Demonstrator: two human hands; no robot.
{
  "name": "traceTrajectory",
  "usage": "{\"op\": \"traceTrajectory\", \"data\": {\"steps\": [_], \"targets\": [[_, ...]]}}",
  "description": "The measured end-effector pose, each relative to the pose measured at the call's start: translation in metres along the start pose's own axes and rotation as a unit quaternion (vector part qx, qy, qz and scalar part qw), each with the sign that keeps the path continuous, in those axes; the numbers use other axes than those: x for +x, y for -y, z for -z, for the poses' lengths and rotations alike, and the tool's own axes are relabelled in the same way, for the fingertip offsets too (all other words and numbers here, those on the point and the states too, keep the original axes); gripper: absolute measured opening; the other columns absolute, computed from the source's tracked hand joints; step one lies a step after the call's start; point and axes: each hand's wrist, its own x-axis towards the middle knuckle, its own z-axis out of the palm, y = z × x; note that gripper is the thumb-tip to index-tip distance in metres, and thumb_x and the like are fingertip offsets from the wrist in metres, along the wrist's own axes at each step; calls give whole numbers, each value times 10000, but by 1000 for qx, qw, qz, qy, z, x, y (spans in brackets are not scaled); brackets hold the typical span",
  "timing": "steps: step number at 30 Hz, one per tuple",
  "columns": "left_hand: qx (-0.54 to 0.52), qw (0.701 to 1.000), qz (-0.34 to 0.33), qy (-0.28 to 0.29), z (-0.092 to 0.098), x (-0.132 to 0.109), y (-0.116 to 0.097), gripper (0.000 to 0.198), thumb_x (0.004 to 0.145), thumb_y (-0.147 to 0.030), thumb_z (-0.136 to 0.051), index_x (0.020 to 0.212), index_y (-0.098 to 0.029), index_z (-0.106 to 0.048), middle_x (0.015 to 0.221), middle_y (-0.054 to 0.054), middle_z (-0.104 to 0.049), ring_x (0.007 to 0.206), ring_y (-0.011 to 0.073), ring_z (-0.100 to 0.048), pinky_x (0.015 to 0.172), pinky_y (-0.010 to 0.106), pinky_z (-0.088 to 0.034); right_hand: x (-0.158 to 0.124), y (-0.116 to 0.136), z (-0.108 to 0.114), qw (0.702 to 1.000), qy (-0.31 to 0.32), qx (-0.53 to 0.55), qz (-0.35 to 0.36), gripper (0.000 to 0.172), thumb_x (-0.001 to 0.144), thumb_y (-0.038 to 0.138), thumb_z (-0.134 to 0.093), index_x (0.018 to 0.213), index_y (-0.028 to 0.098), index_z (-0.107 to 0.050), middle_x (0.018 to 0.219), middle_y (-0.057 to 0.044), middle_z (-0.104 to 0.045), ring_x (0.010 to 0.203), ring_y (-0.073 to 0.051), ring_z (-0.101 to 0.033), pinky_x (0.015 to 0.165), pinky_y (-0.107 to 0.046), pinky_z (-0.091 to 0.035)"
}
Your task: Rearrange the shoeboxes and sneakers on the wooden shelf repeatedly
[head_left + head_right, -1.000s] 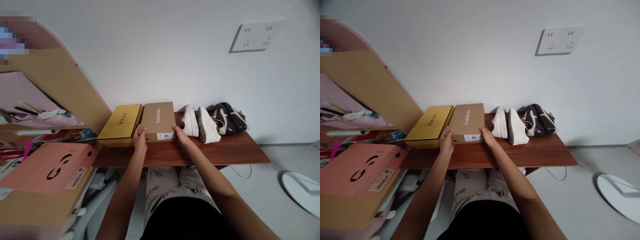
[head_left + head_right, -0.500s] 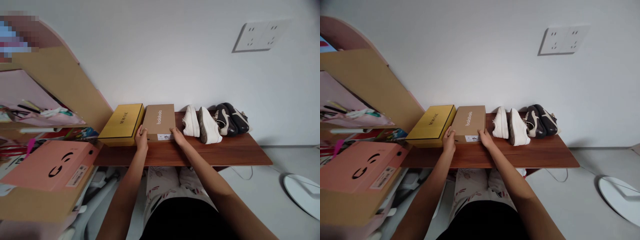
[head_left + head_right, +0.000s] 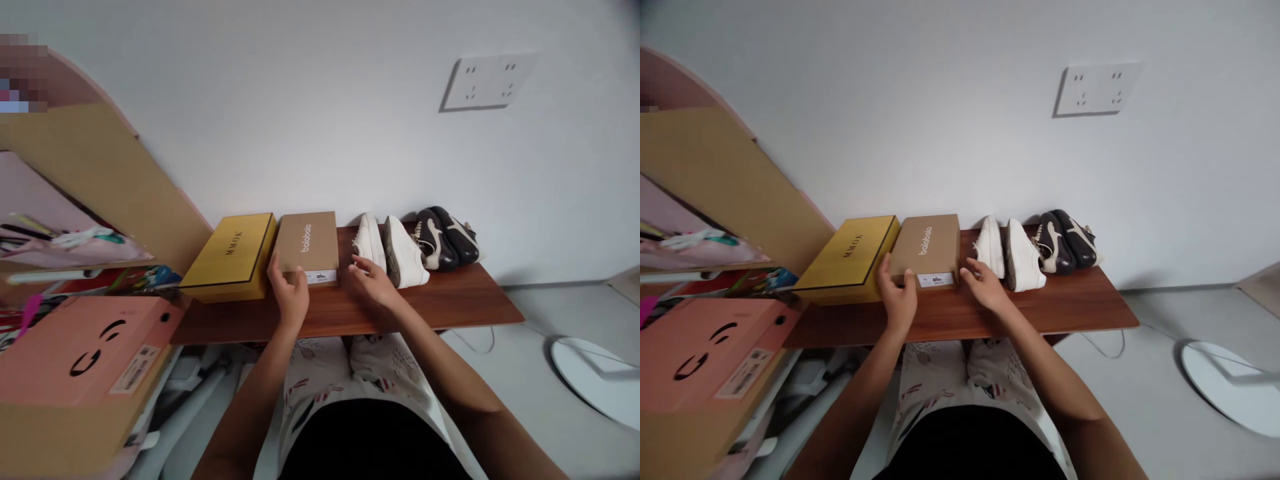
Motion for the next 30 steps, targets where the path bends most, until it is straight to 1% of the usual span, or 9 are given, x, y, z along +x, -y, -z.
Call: {"op": "traceTrajectory", "data": {"steps": [3, 6, 9, 12, 16, 19, 22, 26, 30], "targets": [[-53, 989, 34, 135, -28, -29, -11, 496, 834, -233, -714, 1315, -234, -592, 1443, 114, -547, 1379, 239, -474, 1198, 366, -286, -12, 1, 57, 993, -68, -76, 65, 525, 824, 586, -638, 1190, 212, -678, 1225, -124, -683, 1122, -279, -628, 1042, -478, -461], [-55, 957, 93, 268, -64, -53, 0, 524, 877, -313, -680, 1372, -214, -541, 1443, 142, -552, 1356, 257, -507, 1168, 423, -342, -20, -17, 107, 954, -221, -184, 89, 578, 801, 597, -645, 1183, 163, -645, 1209, -162, -650, 1092, -287, -605, 999, -496, -474], [30, 945, 127, 301, -102, -65, 22, 691, 865, -376, -695, 1465, -172, -422, 1557, 186, -412, 1456, 289, -379, 1195, 454, -292, -26, -41, 133, 925, -298, -230, 50, 712, 737, 618, -696, 1232, 116, -595, 1231, -189, -622, 1153, -311, -572, 1031, -505, -443], [84, 942, 185, 266, -134, -65, 40, 819, 796, -372, -772, 1468, -108, -385, 1558, 236, -387, 1467, 316, -353, 1191, 438, -291, -26, -56, 140, 951, -232, -206, -15, 724, 696, 630, -729, 1204, 130, -604, 1129, -146, -676, 1053, -285, -624, 965, -440, -486], [67, 926, 222, 299, -156, -53, 44, 626, 767, -341, -800, 1274, -102, -521, 1256, 184, -657, 1179, 289, -626, 1003, 397, -481, -14, -54, 142, 982, -122, -140, -45, 639, 643, 614, -782, 1054, 152, -622, 891, -56, -708, 800, -212, -639, 780, -352, -526], [98, 913, 192, 345, -160, -39, 35, 478, 732, -335, -826, 1088, -139, -576, 1077, 117, -708, 1026, 268, -667, 885, 373, -523, -1, -45, 147, 994, -53, -98, -20, 594, 628, 598, -804, 973, 159, -601, 833, -33, -696, 730, -184, -617, 712, -322, -518], [183, 901, 114, 376, -159, -23, 20, 464, 718, -347, -831, 1047, -155, -566, 1066, 111, -693, 1023, 278, -656, 856, 368, -517, 12, -30, 155, 991, 0, -135, 18, 559, 666, 592, -787, 977, 168, -598, 844, -27, -691, 722, -177, -610, 675, -301, -501], [334, 836, -1, 436, -157, -7, -5, 472, 755, -384, -801, 1085, -163, -546, 1123, 128, -674, 1082, 298, -641, 888, 369, -491, 24, -6, 161, 944, 48, -317, 72, 478, 738, 591, -740, 953, 192, -587, 762, 3, -647, 703, -183, -593, 652, -292, -462], [454, 742, -114, 480, -160, -4, -24, 445, 826, -376, -742, 1147, -154, -528, 1195, 168, -653, 1181, 319, -606, 961, 388, -451, 31, 16, 155, 854, 100, -504, 82, 373, 830, 509, -692, 997, 200, -568, 828, -39, -686, 776, -219, -654, 677, -283, -424]]}}
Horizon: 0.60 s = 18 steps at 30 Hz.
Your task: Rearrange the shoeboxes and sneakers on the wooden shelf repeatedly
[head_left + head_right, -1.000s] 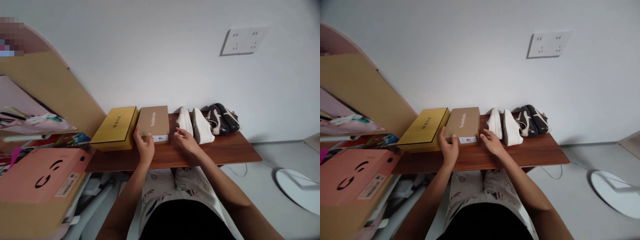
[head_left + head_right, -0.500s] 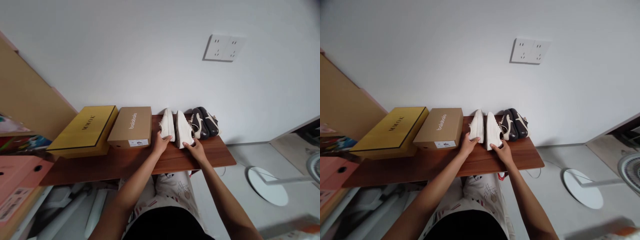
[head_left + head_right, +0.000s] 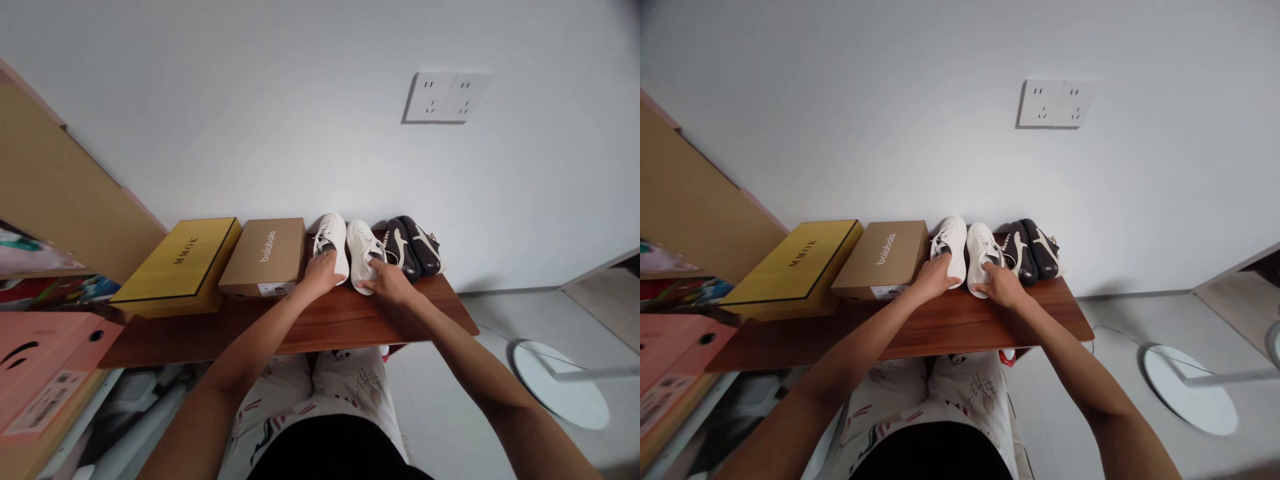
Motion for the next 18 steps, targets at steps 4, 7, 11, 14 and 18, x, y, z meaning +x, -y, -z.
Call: {"op": "traceTrajectory", "data": {"steps": [4, 7, 11, 14, 18], "targets": [[88, 996, -27, 17, -2, 0, -11, 454, 825, -331, -745, 1161, -114, -531, 1156, 197, -657, 1170, 333, -613, 991, 404, -430, 10, 12, 6, 988, 68, -135, 23, 356, 875, 463, -658, 1072, 185, -555, 1033, -131, -722, 956, -279, -691, 713, -284, -420], [108, 994, -25, 22, -9, 0, -15, 454, 810, -278, -756, 1167, -106, -535, 1138, 194, -661, 1157, 329, -618, 987, 405, -432, 16, 17, 4, 977, 102, -184, 33, 377, 898, 458, -628, 1129, 172, -546, 1139, -170, -708, 1025, -298, -688, 759, -293, -442], [121, 992, -25, 22, -18, 1, -15, 434, 818, -264, -746, 1168, -104, -544, 1135, 186, -664, 1134, 319, -625, 977, 403, -438, 23, 23, 0, 969, 123, -212, 35, 400, 924, 448, -592, 1186, 152, -533, 1191, -193, -693, 1047, -313, -688, 792, -313, -468], [130, 991, -24, 20, -19, 3, -13, 439, 816, -265, -749, 1171, -100, -551, 1124, 186, -664, 1125, 317, -628, 978, 404, -440, 27, 29, -1, 967, 132, -214, 36, 404, 929, 427, -590, 1210, 144, -527, 1206, -204, -687, 1057, -316, -689, 813, -321, -479], [136, 990, -12, 23, -18, 4, -10, 456, 801, -272, -766, 1175, -114, -561, 1123, 183, -662, 1144, 312, -621, 993, 395, -435, 33, 37, 0, 966, 147, -210, 30, 412, 921, 411, -606, 1223, 142, -526, 1211, -210, -686, 1076, -318, -687, 844, -332, -483]]}}
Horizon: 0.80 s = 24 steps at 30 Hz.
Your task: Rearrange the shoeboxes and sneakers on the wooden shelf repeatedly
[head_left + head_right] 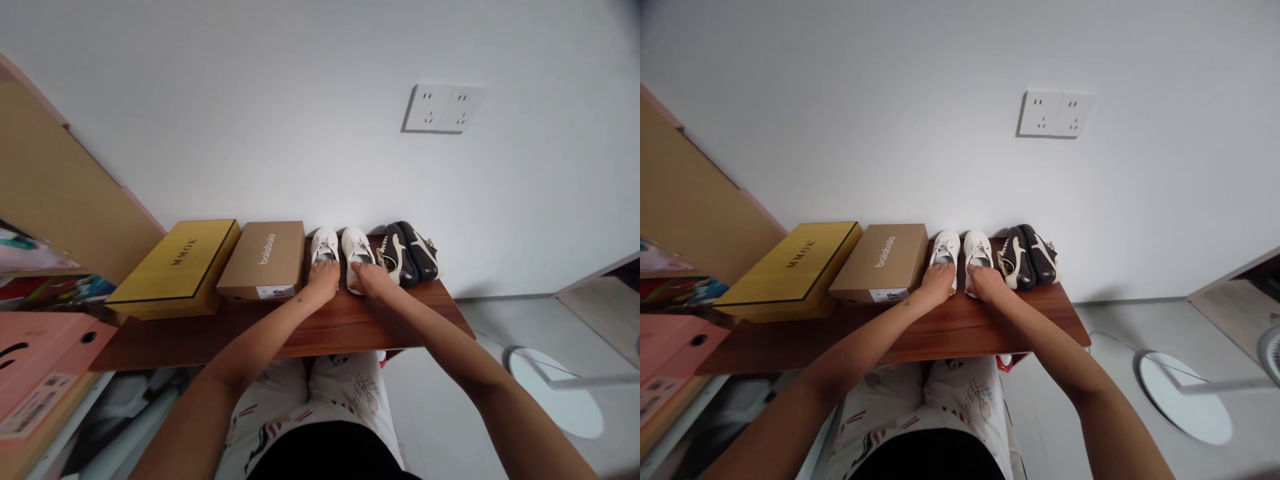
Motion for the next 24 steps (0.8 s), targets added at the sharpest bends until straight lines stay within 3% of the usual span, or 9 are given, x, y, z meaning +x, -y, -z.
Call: {"op": "traceTrajectory", "data": {"steps": [10, 18, 21, 24], "targets": [[-25, 1000, 4, 6, -1, -2, 6, 468, 764, -234, -795, 1154, -94, -578, 1142, 226, -656, 1157, 346, -618, 986, 415, -443, 8, 10, 0, 1000, -10, 13, 3, 384, 891, 408, -645, 1179, 173, -550, 1161, -183, -709, 1060, -303, -696, 812, -306, -489], [-24, 1000, 13, -4, -4, -3, 3, 433, 784, -203, -765, 1159, -97, -577, 1151, 203, -648, 1152, 327, -599, 988, 405, -426, 19, 14, -9, 1000, -24, 7, 8, 392, 860, 376, -693, 1160, 159, -566, 1143, -179, -700, 1028, -291, -682, 832, -312, -484], [-20, 999, 28, -25, -3, -9, 0, 447, 813, -218, -735, 1204, -98, -553, 1176, 199, -631, 1182, 322, -566, 1008, 411, -410, 13, 11, -15, 996, -85, 29, 27, 398, 857, 360, -694, 1168, 141, -575, 1186, -183, -663, 1068, -301, -638, 897, -347, -467], [-49, 995, 34, -74, 2, -17, -6, 580, 854, -271, -691, 1362, -108, -464, 1296, 216, -570, 1241, 337, -520, 1056, 451, -381, -6, -6, -26, 972, -205, 101, 47, 402, 922, 424, -597, 1213, 148, -566, 1228, -173, -620, 1133, -298, -575, 974, -384, -435]]}}
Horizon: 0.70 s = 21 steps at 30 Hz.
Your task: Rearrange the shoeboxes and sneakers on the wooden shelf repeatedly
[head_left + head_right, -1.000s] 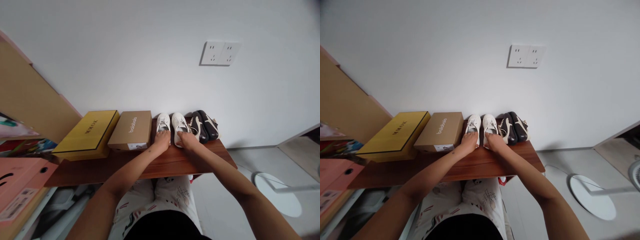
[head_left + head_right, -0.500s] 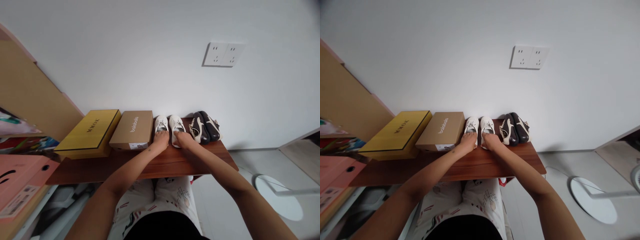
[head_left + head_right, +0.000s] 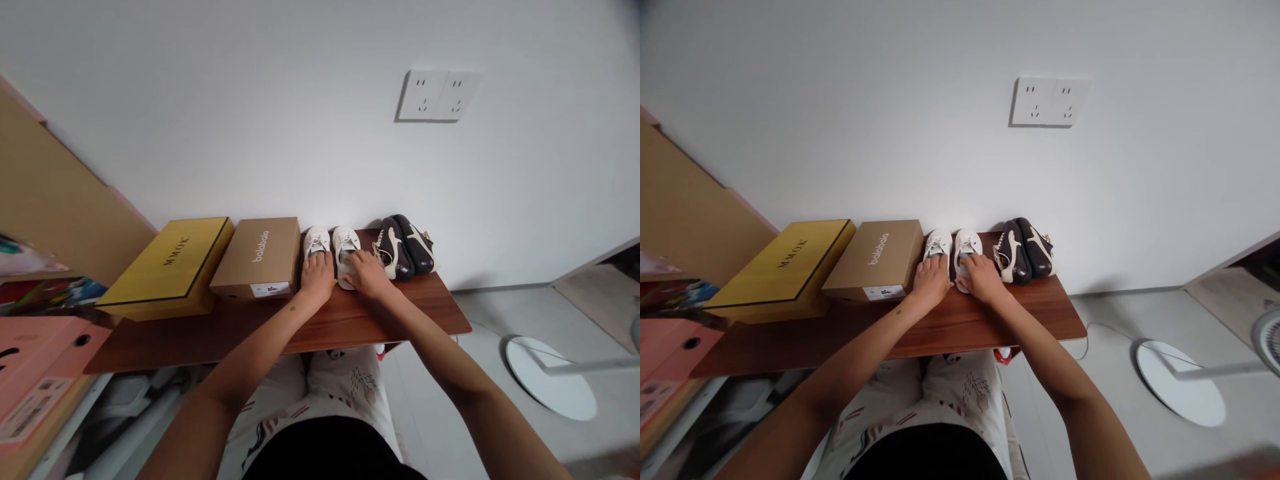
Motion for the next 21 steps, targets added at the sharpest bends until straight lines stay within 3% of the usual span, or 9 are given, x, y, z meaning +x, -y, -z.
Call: {"op": "traceTrajectory", "data": {"steps": [2, 4, 6, 8, 11, 15, 17, 21], "targets": [[-52, 998, -31, -31, 2, -4, -10, 679, 880, -302, -658, 1469, -137, -364, 1403, 214, -501, 1316, 337, -466, 1107, 464, -344, -21, -21, 2, 993, -105, 47, -26, 396, 965, 456, -501, 1218, 157, -560, 1226, -170, -606, 1165, -290, -542, 1013, -401, -414], [-129, 987, -82, -42, 1, -6, -24, 720, 899, -317, -631, 1519, -170, -295, 1475, 193, -444, 1386, 315, -407, 1154, 453, -309, -42, -48, 3, 969, -214, 69, -100, 401, 980, 469, -445, 1209, 158, -554, 1220, -173, -596, 1179, -292, -523, 1036, -424, -398], [-219, 968, -123, -32, -6, -4, -45, 734, 905, -326, -623, 1533, -181, -270, 1497, 181, -425, 1423, 287, -375, 1175, 433, -301, -59, -80, 3, 926, -309, 72, -203, 448, 970, 498, -433, 1227, 146, -540, 1220, -181, -586, 1176, -301, -519, 1048, -453, -390], [-307, 944, -121, -15, -19, 3, -70, 746, 898, -332, -633, 1532, -176, -272, 1493, 185, -437, 1420, 274, -392, 1166, 423, -327, -72, -110, 0, 878, -364, 83, -299, 533, 946, 546, -445, 1259, 121, -524, 1234, -197, -571, 1178, -306, -519, 1049, -470, -394], [-406, 913, -36, 6, -42, 20, -109, 731, 878, -324, -661, 1502, -155, -320, 1451, 207, -487, 1363, 276, -472, 1117, 420, -388, -81, -147, -10, 842, -343, 174, -378, 636, 895, 625, -480, 1284, 124, -522, 1244, -185, -584, 1146, -279, -559, 998, -431, -454], [-449, 891, 57, 27, -68, 40, -141, 666, 855, -326, -702, 1423, -131, -413, 1390, 206, -554, 1308, 267, -536, 1069, 372, -424, -82, -172, -18, 817, -288, 309, -393, 747, 765, 677, -633, 1280, 143, -546, 1172, -131, -656, 1046, -240, -628, 928, -369, -507], [-448, 891, 62, 42, -74, 47, -144, 653, 836, -345, -733, 1385, -144, -443, 1374, 192, -579, 1280, 268, -562, 1035, 357, -446, -81, -179, -17, 806, -264, 362, -386, 754, 702, 674, -702, 1221, 138, -591, 1103, -120, -690, 985, -238, -650, 890, -363, -522], [-408, 909, 9, 82, -72, 59, -139, 501, 808, -401, -762, 1198, -170, -548, 1217, 136, -678, 1146, 270, -639, 923, 336, -493, -77, -188, -4, 792, -182, 487, -321, 664, 616, 671, -773, 1002, 140, -674, 930, -86, -736, 858, -221, -670, 806, -343, -539]]}}
